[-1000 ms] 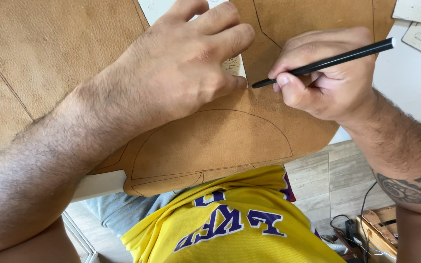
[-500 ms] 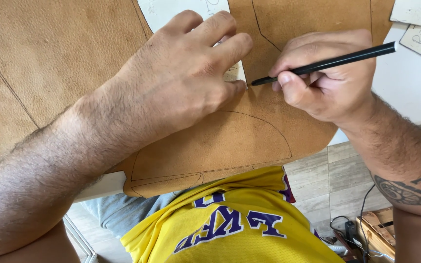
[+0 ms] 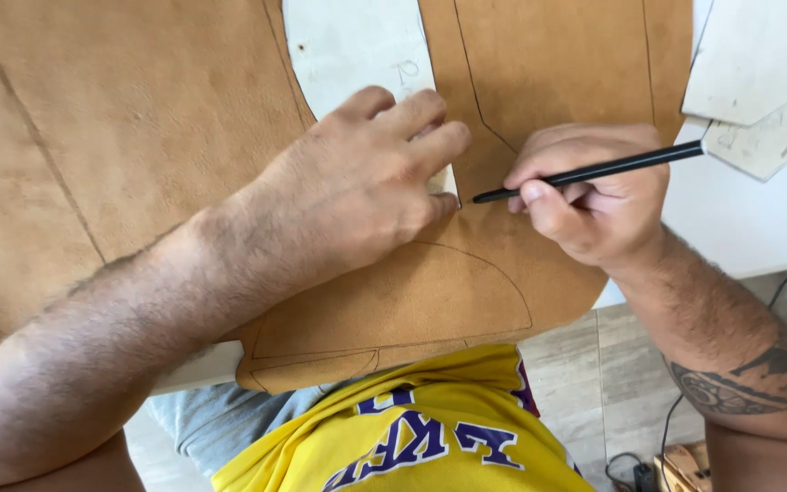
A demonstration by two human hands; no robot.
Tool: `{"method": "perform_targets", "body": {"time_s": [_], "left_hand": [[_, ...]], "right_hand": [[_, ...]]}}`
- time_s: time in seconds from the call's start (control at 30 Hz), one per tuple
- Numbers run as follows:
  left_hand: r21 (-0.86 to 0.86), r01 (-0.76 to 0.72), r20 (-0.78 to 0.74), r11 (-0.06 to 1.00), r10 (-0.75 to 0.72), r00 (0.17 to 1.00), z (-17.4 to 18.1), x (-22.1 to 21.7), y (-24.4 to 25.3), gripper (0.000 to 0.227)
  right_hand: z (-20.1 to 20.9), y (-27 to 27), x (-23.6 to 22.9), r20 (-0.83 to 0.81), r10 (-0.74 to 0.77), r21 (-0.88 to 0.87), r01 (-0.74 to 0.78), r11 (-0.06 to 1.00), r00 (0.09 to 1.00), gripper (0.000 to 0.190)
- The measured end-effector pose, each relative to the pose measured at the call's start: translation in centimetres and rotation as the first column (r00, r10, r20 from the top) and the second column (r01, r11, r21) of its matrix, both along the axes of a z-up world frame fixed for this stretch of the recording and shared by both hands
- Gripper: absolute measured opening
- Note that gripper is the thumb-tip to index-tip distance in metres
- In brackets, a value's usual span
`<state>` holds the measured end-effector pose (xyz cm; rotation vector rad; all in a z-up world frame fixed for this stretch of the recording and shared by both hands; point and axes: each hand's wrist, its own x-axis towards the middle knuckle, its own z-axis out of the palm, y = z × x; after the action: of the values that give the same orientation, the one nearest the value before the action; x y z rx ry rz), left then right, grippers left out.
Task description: Tracing paper patterns onto a large piece of leather and cutting out the shapes using scissors.
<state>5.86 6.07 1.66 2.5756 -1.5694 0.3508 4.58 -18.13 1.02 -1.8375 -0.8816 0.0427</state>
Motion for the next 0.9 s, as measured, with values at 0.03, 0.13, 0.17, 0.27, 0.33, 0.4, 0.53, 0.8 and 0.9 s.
{"method": "perform_targets", "body": {"time_s": [0.03, 0.13, 0.17, 0.27, 0.33, 0.4, 0.53, 0.8, 0.9], "left_hand": [[-0.005, 0.014, -0.031, 1.000, -0.015, 0.999, 0.0, 0.0, 0.0, 0.021], [-0.005, 0.022, -0.071, 1.000, -0.022, 0.997, -0.2, 0.0, -0.1, 0.014], [-0.003, 0.031, -0.101, 1.000, -0.031, 0.994, -0.3, 0.1, -0.2, 0.012], [-0.105, -0.013, -0.369, 0.994, -0.027, 0.929, 0.6, 0.8, 0.3, 0.011], [-0.065, -0.193, -0.212, 0.979, 0.175, 0.962, -0.8, 4.0, 1.6, 0.031], [-0.059, -0.362, -0.055, 0.930, 0.359, 0.932, -1.3, 6.6, 2.3, 0.053], [0.260, -0.741, -0.085, 0.619, 0.779, 0.621, 0.1, 9.2, 0.8, 0.118], [0.277, -0.744, -0.191, 0.609, 0.793, 0.578, 1.7, 8.8, -0.9, 0.116], [-0.026, -0.780, -0.467, 0.625, 0.682, 0.563, 3.9, 7.3, -0.2, 0.101]], "right_hand": [[-0.3, -0.1, -0.1, -0.013, -0.099, 0.061, 0.100, 0.993, 0.995, 0.032], [-1.8, -1.0, -0.3, 0.028, -0.360, 0.125, 0.354, 0.927, 0.932, 0.034], [-2.4, -1.4, -0.3, 0.070, -0.528, 0.135, 0.516, 0.846, 0.846, 0.034], [-3.4, -1.8, 0.3, -0.020, -0.678, 0.248, 0.660, 0.709, 0.735, 0.017], [-2.8, -1.4, 1.0, 0.021, -0.683, 0.273, 0.653, 0.706, 0.730, 0.018], [-2.4, -1.1, 1.1, 0.054, -0.696, 0.290, 0.655, 0.697, 0.716, 0.020], [-1.2, -0.7, 1.2, 0.151, -0.592, 0.223, 0.557, 0.800, 0.791, 0.023], [-1.4, -1.2, 2.1, 0.300, -0.567, 0.291, 0.493, 0.820, 0.767, 0.025], [-1.0, -1.3, 1.7, 0.232, -0.564, 0.322, 0.485, 0.813, 0.792, 0.024]]}}
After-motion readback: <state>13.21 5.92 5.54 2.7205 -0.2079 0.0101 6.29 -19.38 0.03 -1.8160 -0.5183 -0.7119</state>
